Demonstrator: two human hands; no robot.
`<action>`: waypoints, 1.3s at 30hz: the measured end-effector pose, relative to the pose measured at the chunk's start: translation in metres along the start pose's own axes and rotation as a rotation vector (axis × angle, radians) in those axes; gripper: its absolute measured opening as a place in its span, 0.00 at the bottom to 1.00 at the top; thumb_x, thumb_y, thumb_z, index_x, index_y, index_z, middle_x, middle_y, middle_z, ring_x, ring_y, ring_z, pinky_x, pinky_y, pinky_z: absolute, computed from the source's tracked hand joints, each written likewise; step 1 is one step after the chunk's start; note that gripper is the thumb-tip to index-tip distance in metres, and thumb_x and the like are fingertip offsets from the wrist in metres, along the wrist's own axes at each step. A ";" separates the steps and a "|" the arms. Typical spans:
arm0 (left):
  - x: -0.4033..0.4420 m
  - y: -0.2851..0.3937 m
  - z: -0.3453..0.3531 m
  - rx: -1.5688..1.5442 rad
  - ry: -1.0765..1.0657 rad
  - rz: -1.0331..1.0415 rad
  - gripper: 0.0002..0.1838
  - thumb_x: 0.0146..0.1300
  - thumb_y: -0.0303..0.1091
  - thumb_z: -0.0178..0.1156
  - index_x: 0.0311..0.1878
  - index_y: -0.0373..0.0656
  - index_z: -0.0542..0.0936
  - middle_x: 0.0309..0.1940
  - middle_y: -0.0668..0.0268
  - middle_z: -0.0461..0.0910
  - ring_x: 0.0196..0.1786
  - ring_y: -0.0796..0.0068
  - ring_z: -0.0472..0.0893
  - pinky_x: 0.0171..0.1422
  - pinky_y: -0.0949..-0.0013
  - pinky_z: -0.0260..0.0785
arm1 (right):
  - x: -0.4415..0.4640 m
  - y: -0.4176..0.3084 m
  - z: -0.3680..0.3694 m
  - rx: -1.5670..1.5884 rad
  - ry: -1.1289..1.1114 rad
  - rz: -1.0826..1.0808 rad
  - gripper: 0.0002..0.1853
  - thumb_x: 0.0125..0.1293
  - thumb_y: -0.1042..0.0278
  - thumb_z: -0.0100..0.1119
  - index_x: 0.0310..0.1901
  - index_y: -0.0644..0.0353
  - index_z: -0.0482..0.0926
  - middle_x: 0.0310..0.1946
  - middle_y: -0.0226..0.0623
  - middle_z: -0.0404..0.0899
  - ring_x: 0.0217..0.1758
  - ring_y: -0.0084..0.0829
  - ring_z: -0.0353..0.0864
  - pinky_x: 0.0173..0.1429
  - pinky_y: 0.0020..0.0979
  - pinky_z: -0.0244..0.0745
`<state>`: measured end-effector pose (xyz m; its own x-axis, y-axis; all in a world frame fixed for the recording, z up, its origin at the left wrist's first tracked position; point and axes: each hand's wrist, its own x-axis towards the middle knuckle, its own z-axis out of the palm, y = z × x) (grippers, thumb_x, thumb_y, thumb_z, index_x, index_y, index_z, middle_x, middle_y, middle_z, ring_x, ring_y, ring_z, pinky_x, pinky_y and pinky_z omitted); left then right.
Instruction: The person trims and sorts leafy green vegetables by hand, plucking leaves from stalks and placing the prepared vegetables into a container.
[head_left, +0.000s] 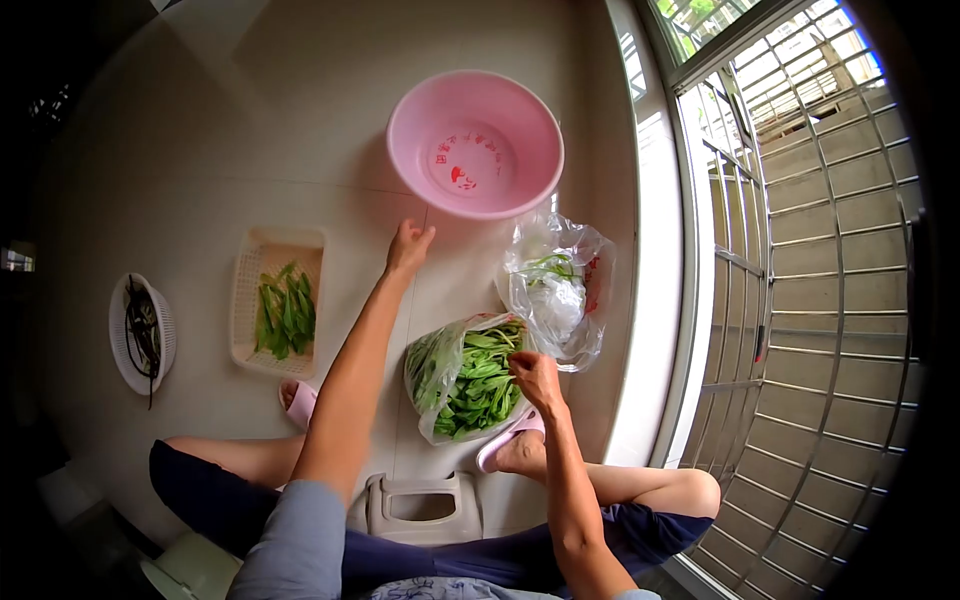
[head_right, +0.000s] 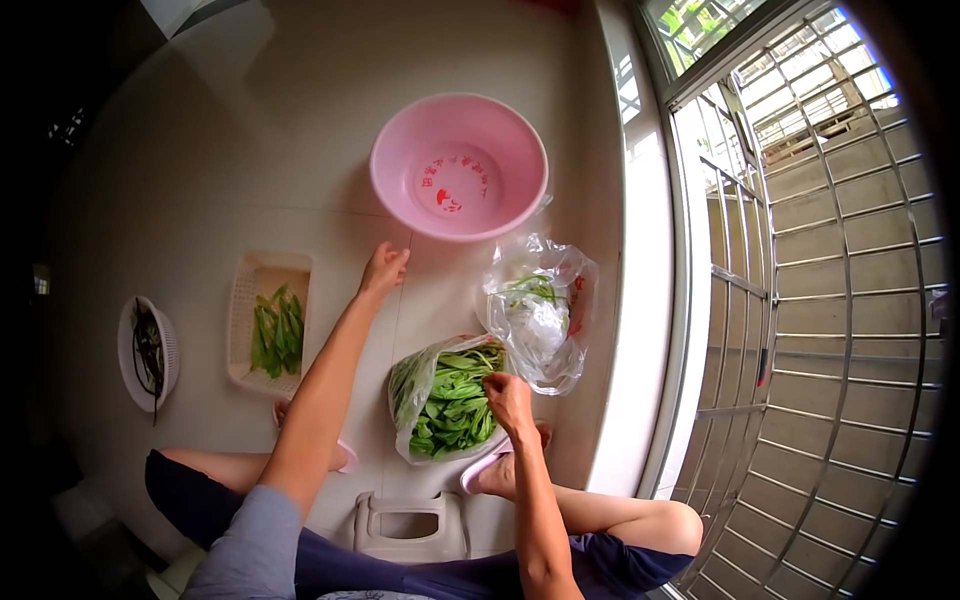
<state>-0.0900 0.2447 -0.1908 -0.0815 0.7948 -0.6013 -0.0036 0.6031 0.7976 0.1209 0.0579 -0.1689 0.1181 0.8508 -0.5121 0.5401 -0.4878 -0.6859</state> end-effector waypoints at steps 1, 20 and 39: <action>-0.011 -0.007 0.001 0.096 -0.090 0.165 0.22 0.55 0.35 0.52 0.53 0.43 0.60 0.43 0.60 0.69 0.42 0.73 0.72 0.41 0.71 0.67 | -0.003 -0.017 0.000 -0.151 0.082 -0.093 0.10 0.49 0.73 0.52 0.34 0.66 0.76 0.26 0.47 0.76 0.27 0.34 0.77 0.34 0.28 0.70; -0.165 -0.045 -0.014 1.038 -0.380 0.866 0.20 0.46 0.36 0.57 0.44 0.43 0.68 0.42 0.61 0.69 0.53 0.63 0.64 0.60 0.57 0.49 | -0.026 -0.051 -0.033 -0.242 0.097 -0.284 0.08 0.41 0.73 0.55 0.26 0.62 0.78 0.22 0.43 0.76 0.27 0.35 0.77 0.36 0.30 0.70; -0.314 0.057 0.009 0.569 -0.389 0.873 0.11 0.48 0.25 0.56 0.38 0.36 0.75 0.26 0.64 0.77 0.29 0.80 0.76 0.35 0.77 0.68 | -0.167 -0.149 -0.095 -0.017 0.186 -0.711 0.07 0.45 0.71 0.54 0.26 0.66 0.76 0.22 0.46 0.75 0.27 0.37 0.77 0.34 0.31 0.70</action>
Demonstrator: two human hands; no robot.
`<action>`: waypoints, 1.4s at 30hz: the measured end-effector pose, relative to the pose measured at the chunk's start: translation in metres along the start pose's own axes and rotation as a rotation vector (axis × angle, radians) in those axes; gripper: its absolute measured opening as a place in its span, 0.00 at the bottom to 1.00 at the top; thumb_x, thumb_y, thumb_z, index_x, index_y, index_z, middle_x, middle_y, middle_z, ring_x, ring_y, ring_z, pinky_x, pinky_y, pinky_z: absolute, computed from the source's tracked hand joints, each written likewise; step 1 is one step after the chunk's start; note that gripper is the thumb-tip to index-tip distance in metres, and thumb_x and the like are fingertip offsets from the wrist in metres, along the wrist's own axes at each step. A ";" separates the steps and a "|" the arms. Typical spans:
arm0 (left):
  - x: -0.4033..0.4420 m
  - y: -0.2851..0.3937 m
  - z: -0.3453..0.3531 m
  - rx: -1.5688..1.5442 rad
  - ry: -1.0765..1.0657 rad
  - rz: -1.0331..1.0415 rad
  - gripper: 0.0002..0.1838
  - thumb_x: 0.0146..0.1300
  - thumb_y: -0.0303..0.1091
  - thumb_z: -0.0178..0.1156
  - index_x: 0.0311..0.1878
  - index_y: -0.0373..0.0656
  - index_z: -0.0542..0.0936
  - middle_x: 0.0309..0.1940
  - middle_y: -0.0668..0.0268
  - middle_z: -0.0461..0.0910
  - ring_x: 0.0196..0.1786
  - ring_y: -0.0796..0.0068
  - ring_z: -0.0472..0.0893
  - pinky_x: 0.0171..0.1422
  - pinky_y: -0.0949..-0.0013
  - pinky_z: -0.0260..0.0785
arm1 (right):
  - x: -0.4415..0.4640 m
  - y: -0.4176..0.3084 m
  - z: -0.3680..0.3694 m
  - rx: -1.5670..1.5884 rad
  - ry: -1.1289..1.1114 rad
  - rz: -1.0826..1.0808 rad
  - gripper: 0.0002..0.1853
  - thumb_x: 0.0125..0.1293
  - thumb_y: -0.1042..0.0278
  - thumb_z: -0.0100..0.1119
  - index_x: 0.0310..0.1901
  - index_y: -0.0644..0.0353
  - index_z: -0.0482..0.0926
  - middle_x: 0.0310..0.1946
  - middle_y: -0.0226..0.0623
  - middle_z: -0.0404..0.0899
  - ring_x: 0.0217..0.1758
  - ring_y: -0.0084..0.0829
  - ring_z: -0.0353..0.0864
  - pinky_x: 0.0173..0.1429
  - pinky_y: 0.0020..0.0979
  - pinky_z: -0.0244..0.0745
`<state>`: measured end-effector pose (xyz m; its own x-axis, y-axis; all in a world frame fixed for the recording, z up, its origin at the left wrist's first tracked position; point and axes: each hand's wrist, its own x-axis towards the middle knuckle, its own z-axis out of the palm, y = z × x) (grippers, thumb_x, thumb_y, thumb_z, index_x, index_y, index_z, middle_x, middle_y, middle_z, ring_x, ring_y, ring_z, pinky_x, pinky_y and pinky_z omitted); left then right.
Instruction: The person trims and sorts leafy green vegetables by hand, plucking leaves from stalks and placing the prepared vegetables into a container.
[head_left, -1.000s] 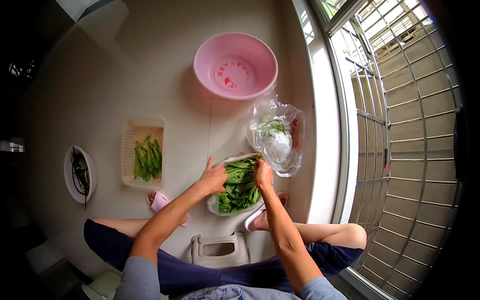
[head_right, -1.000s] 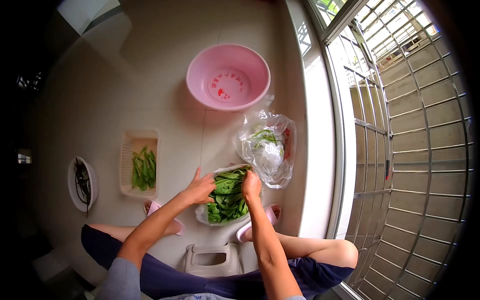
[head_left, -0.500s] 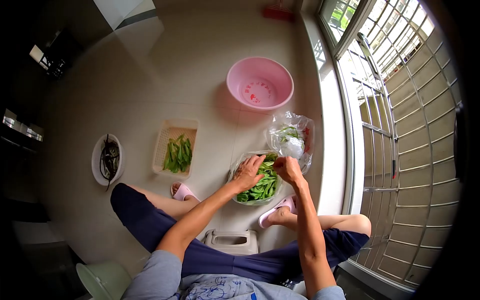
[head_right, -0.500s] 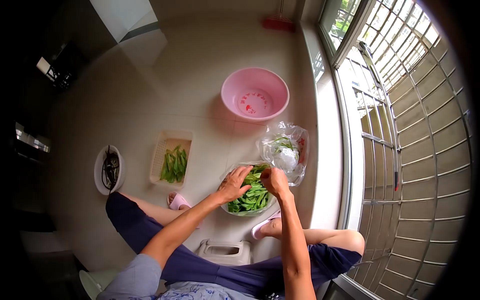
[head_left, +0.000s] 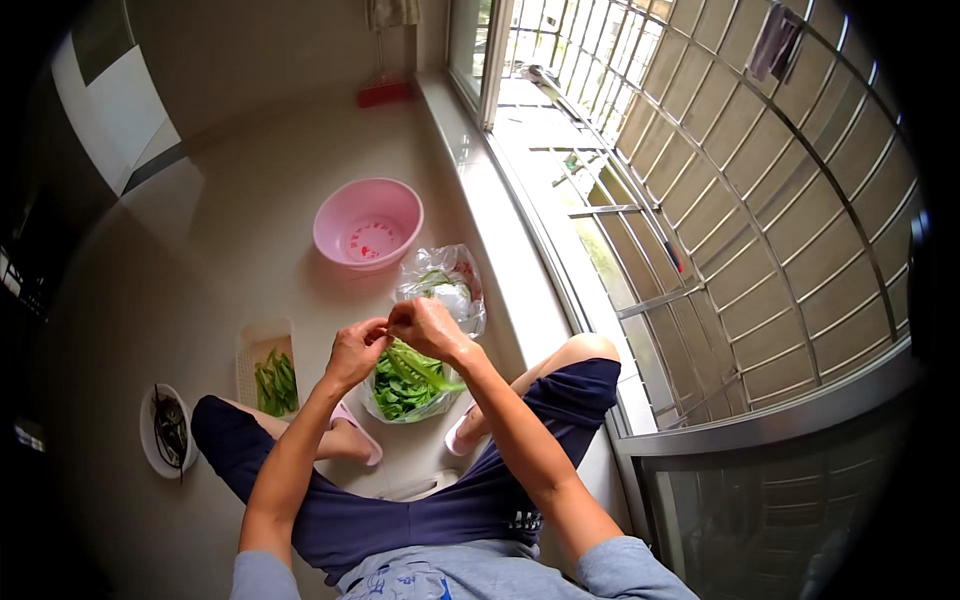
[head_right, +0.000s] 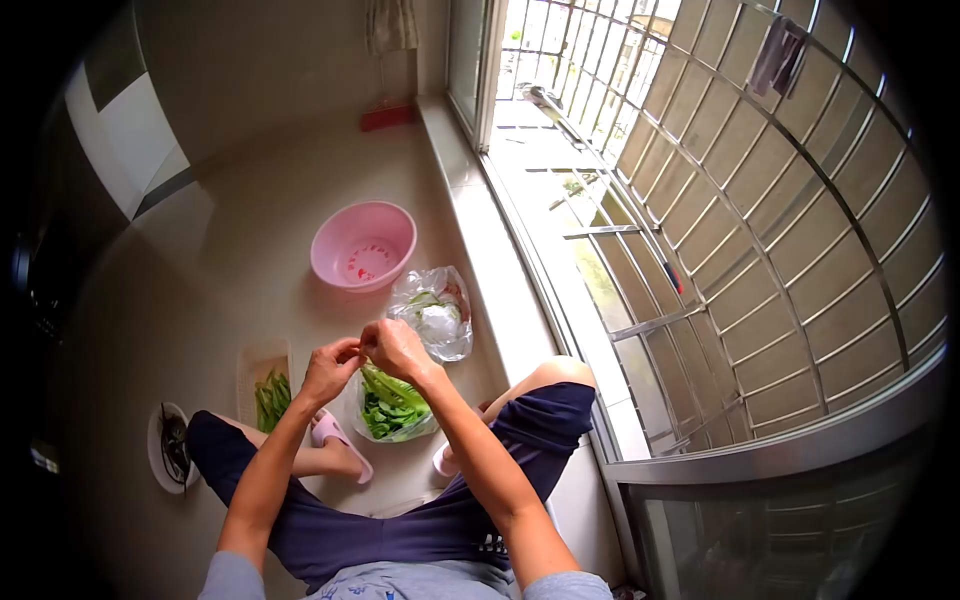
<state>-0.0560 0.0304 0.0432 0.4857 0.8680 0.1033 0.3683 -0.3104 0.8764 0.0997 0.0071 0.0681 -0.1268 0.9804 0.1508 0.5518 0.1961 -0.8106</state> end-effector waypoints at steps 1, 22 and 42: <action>0.001 0.006 0.000 -0.006 0.004 -0.027 0.10 0.48 0.25 0.56 0.37 0.36 0.75 0.25 0.65 0.77 0.28 0.81 0.75 0.34 0.77 0.68 | -0.001 0.004 0.001 0.028 0.019 0.034 0.09 0.46 0.72 0.55 0.29 0.66 0.75 0.24 0.47 0.76 0.29 0.37 0.77 0.35 0.30 0.70; 0.035 0.021 -0.027 -0.639 -0.193 -0.263 0.09 0.53 0.33 0.56 0.33 0.37 0.75 0.23 0.67 0.76 0.25 0.83 0.73 0.30 0.81 0.66 | -0.010 0.000 -0.053 0.312 -0.160 0.279 0.10 0.53 0.71 0.53 0.37 0.66 0.75 0.28 0.35 0.77 0.27 0.19 0.73 0.29 0.21 0.70; 0.071 -0.019 -0.038 -0.876 -0.407 -0.702 0.09 0.55 0.33 0.53 0.35 0.39 0.74 0.26 0.67 0.76 0.23 0.84 0.71 0.30 0.82 0.64 | 0.044 0.050 -0.042 0.547 -0.437 0.477 0.12 0.54 0.64 0.55 0.37 0.63 0.76 0.23 0.28 0.74 0.24 0.16 0.69 0.28 0.18 0.64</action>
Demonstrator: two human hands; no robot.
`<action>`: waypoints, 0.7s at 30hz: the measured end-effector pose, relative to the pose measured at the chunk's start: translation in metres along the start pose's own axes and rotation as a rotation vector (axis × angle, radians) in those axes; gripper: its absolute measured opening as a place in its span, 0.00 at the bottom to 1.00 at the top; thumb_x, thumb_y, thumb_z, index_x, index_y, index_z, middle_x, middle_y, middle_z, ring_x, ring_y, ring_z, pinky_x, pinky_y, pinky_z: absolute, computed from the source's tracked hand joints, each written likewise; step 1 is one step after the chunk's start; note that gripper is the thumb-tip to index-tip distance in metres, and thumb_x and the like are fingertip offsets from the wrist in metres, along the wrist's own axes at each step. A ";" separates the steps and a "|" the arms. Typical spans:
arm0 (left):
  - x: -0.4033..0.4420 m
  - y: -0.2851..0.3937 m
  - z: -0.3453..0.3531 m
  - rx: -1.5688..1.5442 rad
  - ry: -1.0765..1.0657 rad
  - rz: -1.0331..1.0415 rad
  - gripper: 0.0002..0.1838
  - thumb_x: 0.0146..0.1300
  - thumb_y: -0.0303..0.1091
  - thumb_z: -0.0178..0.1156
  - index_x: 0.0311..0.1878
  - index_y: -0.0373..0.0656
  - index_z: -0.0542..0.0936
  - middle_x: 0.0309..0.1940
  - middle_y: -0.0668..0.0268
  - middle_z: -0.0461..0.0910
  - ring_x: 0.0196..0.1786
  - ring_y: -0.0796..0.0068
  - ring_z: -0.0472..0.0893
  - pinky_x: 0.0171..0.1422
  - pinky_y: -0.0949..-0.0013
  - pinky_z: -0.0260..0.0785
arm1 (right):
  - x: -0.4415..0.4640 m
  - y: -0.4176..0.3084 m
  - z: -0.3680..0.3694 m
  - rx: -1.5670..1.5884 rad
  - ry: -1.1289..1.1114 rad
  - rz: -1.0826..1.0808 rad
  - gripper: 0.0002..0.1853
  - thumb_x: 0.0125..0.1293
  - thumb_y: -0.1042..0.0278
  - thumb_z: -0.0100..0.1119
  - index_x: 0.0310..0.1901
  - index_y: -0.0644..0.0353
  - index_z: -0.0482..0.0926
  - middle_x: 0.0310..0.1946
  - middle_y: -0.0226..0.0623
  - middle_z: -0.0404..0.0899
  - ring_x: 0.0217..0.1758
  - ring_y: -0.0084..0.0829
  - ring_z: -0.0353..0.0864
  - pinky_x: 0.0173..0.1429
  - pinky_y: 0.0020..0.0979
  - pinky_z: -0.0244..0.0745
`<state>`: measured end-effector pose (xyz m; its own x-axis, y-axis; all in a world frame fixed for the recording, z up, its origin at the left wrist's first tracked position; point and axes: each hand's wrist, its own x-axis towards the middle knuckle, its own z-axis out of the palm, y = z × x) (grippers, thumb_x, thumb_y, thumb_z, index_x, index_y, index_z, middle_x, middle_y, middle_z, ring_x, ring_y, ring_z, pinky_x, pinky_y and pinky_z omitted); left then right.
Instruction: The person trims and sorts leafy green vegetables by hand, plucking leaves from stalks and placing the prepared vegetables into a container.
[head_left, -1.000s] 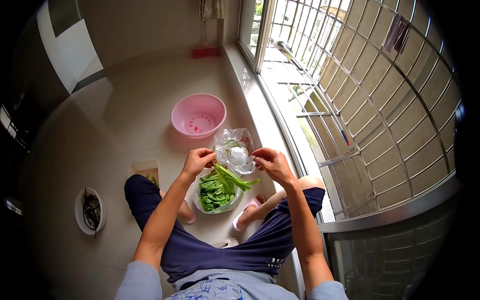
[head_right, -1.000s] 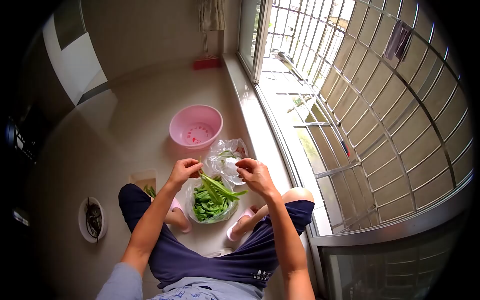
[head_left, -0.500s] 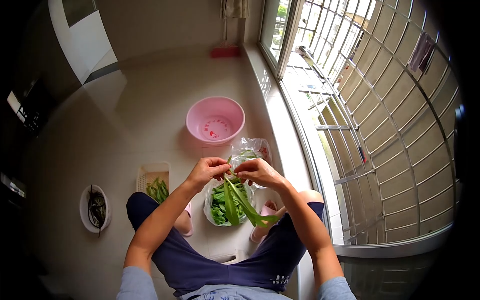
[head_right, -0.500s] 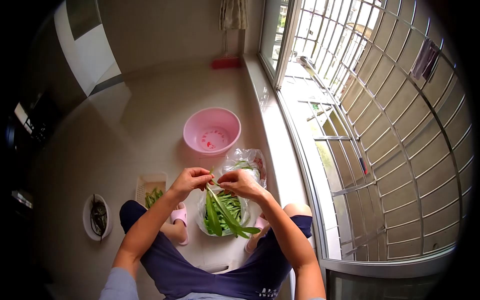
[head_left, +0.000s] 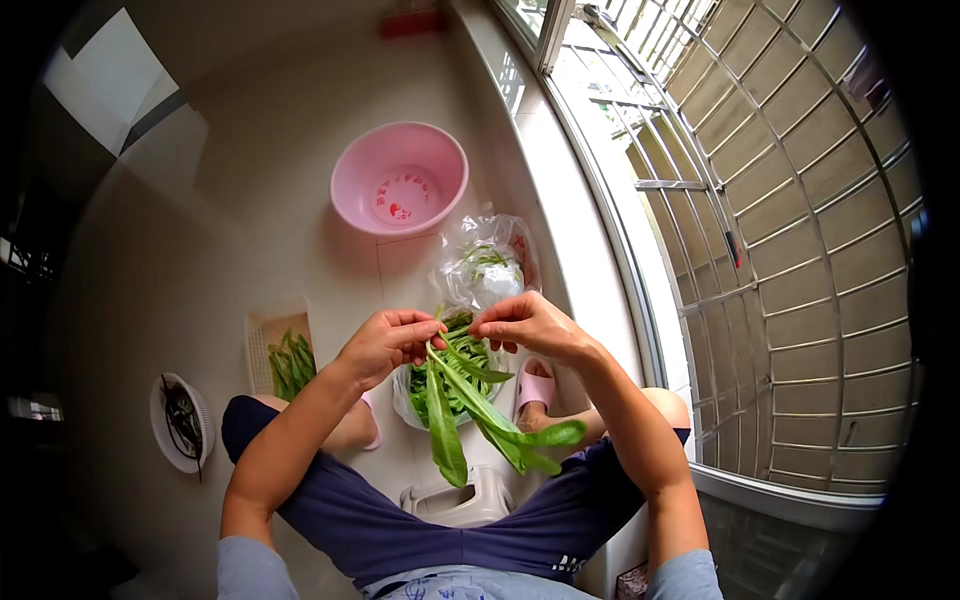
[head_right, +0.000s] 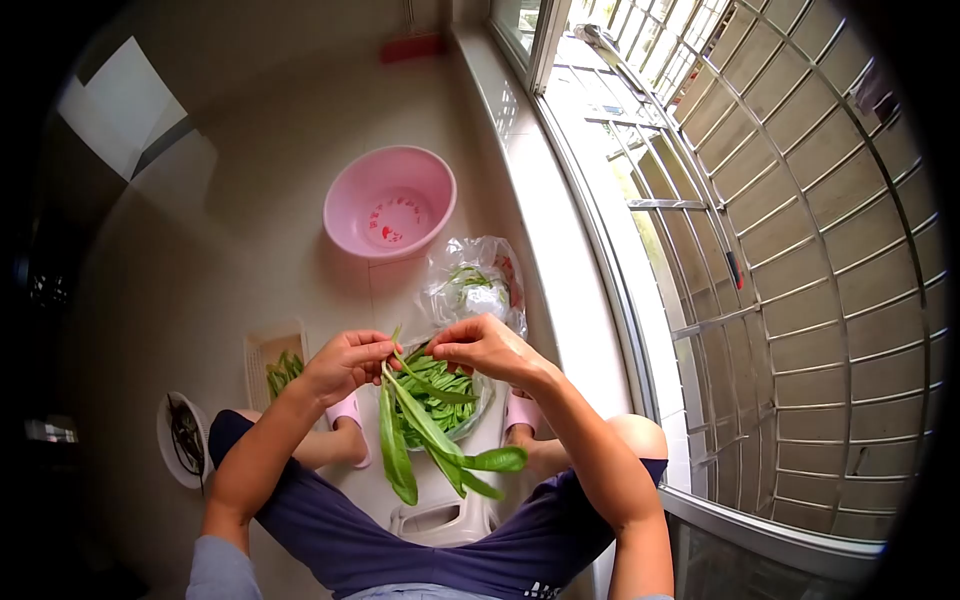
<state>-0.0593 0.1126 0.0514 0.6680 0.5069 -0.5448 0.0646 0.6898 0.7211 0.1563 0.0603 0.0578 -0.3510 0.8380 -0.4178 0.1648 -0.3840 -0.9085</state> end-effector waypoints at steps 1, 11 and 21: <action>0.002 -0.002 0.000 -0.006 -0.018 -0.001 0.09 0.55 0.34 0.53 0.35 0.39 0.74 0.26 0.67 0.76 0.24 0.84 0.71 0.31 0.82 0.64 | 0.001 -0.004 0.000 -0.049 -0.037 0.021 0.13 0.54 0.63 0.56 0.37 0.63 0.76 0.23 0.28 0.74 0.24 0.16 0.68 0.29 0.18 0.64; 0.013 -0.005 -0.002 -0.109 -0.064 0.007 0.09 0.56 0.33 0.52 0.37 0.39 0.74 0.28 0.65 0.76 0.30 0.80 0.75 0.34 0.79 0.66 | -0.001 0.012 -0.011 0.060 -0.399 0.111 0.08 0.51 0.70 0.57 0.32 0.64 0.75 0.22 0.25 0.72 0.24 0.12 0.66 0.28 0.17 0.61; 0.008 -0.001 -0.009 -0.111 -0.090 0.055 0.09 0.56 0.32 0.50 0.37 0.38 0.73 0.29 0.63 0.77 0.32 0.78 0.76 0.39 0.76 0.68 | 0.006 0.021 -0.014 0.351 -0.384 0.195 0.06 0.50 0.72 0.58 0.30 0.64 0.76 0.20 0.24 0.72 0.20 0.14 0.64 0.24 0.16 0.59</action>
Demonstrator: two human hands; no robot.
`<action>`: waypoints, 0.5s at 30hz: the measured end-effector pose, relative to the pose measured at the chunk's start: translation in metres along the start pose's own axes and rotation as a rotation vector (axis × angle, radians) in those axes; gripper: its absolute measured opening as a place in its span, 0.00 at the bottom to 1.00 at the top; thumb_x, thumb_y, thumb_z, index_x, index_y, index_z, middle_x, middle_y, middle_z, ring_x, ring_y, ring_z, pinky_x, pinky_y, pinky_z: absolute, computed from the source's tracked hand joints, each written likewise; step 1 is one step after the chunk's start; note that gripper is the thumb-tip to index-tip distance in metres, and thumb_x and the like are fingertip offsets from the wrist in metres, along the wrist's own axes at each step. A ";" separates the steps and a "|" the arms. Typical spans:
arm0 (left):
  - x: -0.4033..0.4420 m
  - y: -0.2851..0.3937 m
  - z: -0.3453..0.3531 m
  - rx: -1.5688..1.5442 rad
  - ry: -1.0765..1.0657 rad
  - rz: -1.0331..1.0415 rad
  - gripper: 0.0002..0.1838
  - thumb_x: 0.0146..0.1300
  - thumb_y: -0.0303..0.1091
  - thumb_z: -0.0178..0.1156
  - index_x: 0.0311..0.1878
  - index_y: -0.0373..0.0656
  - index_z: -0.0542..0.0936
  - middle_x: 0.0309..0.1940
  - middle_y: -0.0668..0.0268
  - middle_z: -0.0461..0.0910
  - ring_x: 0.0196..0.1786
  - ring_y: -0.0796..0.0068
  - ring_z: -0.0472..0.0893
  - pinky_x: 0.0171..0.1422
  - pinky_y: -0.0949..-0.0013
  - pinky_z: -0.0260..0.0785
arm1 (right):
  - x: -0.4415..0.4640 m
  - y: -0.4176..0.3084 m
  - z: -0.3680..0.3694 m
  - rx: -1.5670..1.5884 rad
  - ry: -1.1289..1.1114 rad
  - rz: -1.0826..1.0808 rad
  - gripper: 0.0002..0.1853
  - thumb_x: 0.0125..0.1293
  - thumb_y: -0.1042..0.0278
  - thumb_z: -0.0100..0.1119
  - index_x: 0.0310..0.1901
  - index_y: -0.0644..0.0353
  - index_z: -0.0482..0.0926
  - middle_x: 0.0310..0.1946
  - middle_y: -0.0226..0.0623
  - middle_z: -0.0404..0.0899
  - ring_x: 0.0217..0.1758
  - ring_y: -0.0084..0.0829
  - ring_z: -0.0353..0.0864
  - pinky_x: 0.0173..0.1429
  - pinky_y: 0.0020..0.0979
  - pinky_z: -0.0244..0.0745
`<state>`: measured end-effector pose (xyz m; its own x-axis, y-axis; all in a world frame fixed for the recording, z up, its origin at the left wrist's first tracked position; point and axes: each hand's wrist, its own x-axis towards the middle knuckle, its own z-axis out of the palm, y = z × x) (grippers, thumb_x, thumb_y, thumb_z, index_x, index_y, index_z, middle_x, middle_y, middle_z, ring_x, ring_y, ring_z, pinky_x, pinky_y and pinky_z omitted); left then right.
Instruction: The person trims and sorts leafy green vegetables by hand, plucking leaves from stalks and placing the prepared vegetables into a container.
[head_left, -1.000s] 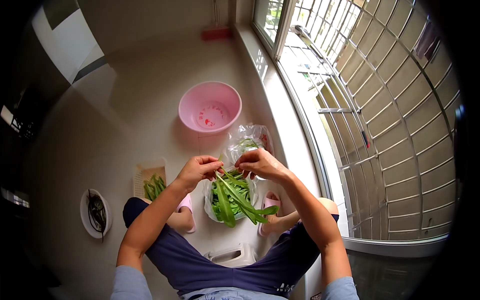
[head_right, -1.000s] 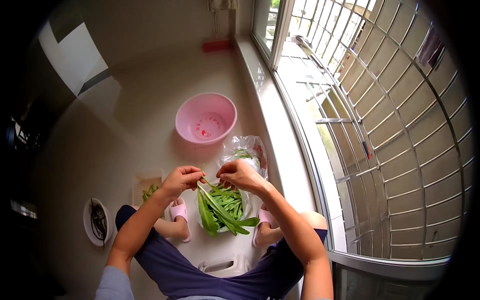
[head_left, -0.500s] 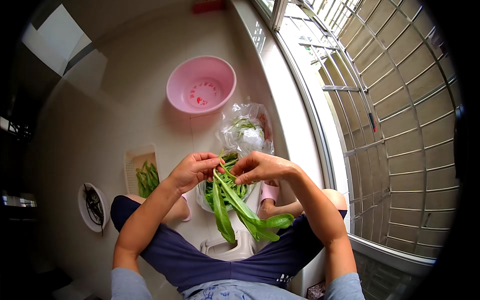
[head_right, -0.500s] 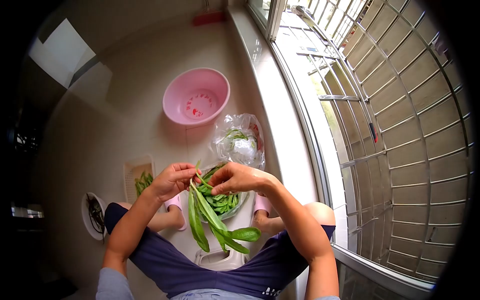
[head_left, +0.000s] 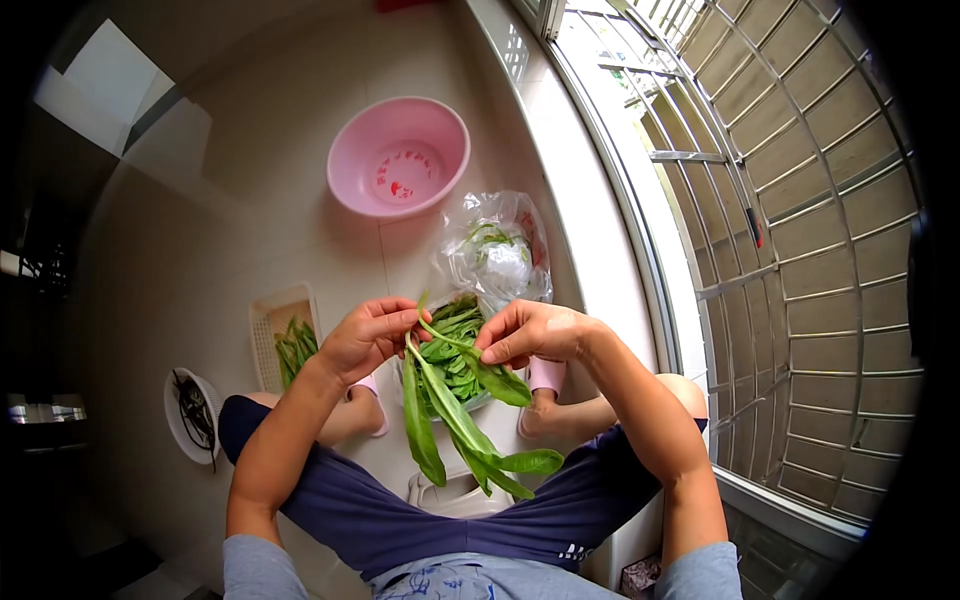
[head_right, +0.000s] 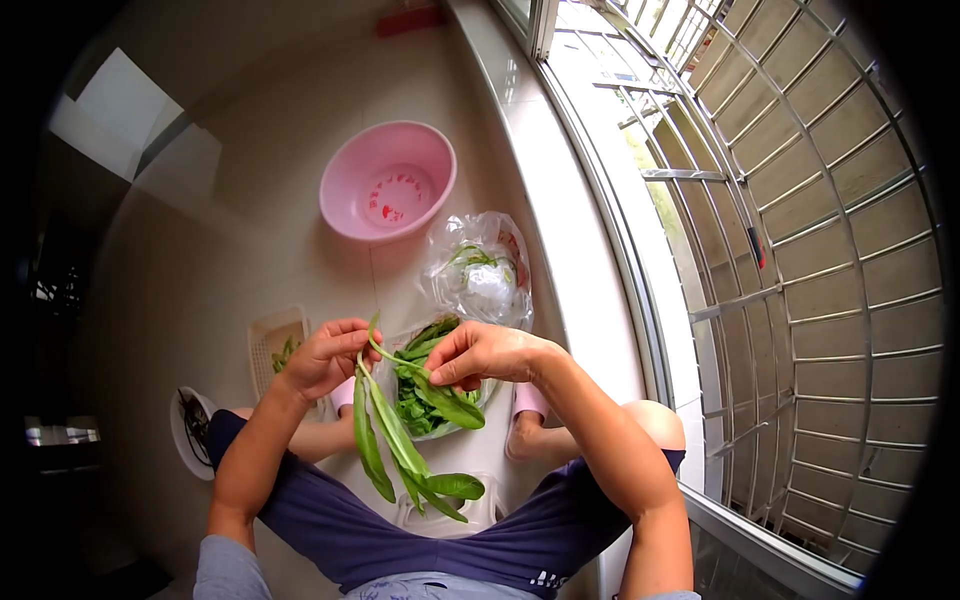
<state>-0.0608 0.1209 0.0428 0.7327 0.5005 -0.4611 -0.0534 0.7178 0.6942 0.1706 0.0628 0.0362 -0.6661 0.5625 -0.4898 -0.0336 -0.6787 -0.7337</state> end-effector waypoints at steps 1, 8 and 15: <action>-0.001 0.000 -0.001 0.013 0.007 -0.008 0.09 0.56 0.32 0.50 0.37 0.38 0.73 0.29 0.64 0.77 0.31 0.79 0.76 0.38 0.76 0.67 | 0.001 0.002 -0.002 0.030 -0.008 0.000 0.07 0.50 0.72 0.58 0.31 0.64 0.76 0.20 0.25 0.72 0.20 0.14 0.64 0.24 0.16 0.59; -0.005 -0.003 0.000 0.060 0.119 -0.098 0.10 0.56 0.35 0.52 0.37 0.40 0.74 0.26 0.68 0.76 0.29 0.83 0.74 0.34 0.80 0.65 | 0.004 -0.007 0.005 -0.325 0.190 -0.184 0.19 0.49 0.68 0.60 0.44 0.63 0.73 0.30 0.27 0.74 0.32 0.17 0.70 0.36 0.20 0.65; -0.003 -0.003 0.005 0.124 0.167 -0.071 0.09 0.55 0.34 0.54 0.36 0.39 0.74 0.23 0.71 0.74 0.22 0.86 0.70 0.28 0.85 0.63 | 0.014 -0.010 0.024 -0.258 0.198 -0.158 0.08 0.52 0.69 0.58 0.29 0.66 0.77 0.17 0.28 0.72 0.19 0.16 0.65 0.23 0.17 0.60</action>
<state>-0.0594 0.1151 0.0450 0.6089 0.5315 -0.5889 0.0858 0.6939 0.7150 0.1432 0.0659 0.0476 -0.5093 0.7486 -0.4244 0.0816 -0.4489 -0.8898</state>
